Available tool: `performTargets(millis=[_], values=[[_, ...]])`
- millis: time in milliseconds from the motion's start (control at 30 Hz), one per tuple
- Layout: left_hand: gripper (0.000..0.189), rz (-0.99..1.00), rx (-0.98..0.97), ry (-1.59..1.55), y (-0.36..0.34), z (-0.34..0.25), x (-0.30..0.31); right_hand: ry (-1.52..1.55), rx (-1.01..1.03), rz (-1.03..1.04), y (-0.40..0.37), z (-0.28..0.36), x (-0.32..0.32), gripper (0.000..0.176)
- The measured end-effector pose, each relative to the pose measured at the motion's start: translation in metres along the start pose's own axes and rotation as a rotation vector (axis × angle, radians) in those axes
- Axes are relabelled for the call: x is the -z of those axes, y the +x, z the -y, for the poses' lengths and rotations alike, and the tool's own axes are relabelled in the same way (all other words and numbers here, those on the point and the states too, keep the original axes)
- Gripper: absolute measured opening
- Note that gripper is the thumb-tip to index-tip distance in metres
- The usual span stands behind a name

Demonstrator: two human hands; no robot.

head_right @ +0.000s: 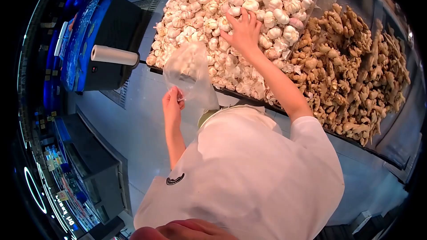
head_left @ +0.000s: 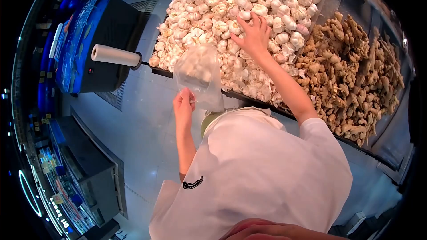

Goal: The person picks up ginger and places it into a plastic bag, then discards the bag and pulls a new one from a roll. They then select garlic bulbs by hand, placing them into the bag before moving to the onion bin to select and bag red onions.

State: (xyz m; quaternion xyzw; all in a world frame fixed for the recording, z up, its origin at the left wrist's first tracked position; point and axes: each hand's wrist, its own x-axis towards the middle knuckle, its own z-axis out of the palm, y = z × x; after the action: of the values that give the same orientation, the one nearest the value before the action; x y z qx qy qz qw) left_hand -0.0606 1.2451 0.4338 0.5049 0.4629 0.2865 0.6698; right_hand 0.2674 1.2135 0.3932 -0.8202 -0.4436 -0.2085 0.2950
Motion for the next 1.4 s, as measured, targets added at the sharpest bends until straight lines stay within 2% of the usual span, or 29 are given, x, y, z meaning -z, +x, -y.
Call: performTargets(millis=[33,133,433,633,733,833,1100,1167,1233,1300,1367,1400], values=[[0.036,0.005,-0.001,-0.008,0.001,0.001,-0.003,-0.001,0.01,0.001,0.003,-0.002,-0.001,0.057],[0.036,0.009,0.016,-0.009,0.007,0.005,-0.012,0.115,0.028,-0.091,-0.001,-0.006,-0.008,0.041],[0.035,0.019,0.02,-0.011,0.014,0.009,-0.03,0.133,0.075,-0.271,-0.002,-0.014,-0.027,0.03],[0.035,0.036,0.028,-0.004,0.014,0.007,-0.036,0.239,0.027,-0.264,0.002,-0.021,-0.028,0.029],[0.034,0.01,0.003,0.021,0.015,0.002,-0.045,0.359,-0.087,-0.241,0.009,-0.03,-0.025,0.034],[0.033,0.009,-0.015,0.024,0.015,-0.005,-0.055,0.379,-0.121,-0.314,0.02,-0.035,-0.023,0.036],[0.031,0.062,-0.01,0.043,0.015,-0.007,-0.061,0.368,-0.218,-0.34,0.059,-0.055,-0.02,0.042],[0.031,0.094,-0.008,0.03,0.015,-0.005,-0.061,0.34,-0.23,-0.325,0.074,-0.059,-0.006,0.043],[0.031,0.049,0.007,0.012,0.014,-0.004,-0.063,0.232,-0.262,-0.145,0.093,-0.073,-0.006,0.052],[0.03,0.056,0.008,0.011,0.014,-0.002,-0.062,0.175,-0.252,-0.145,0.112,-0.087,-0.004,0.054],[0.03,0.064,0.001,0.008,0.015,-0.002,-0.063,0.166,-0.41,0.257,0.129,-0.097,0.008,0.052],[0.03,0.066,0.002,0.015,0.014,-0.003,-0.062,0.179,-0.292,-0.158,0.123,-0.087,0.005,0.039]])
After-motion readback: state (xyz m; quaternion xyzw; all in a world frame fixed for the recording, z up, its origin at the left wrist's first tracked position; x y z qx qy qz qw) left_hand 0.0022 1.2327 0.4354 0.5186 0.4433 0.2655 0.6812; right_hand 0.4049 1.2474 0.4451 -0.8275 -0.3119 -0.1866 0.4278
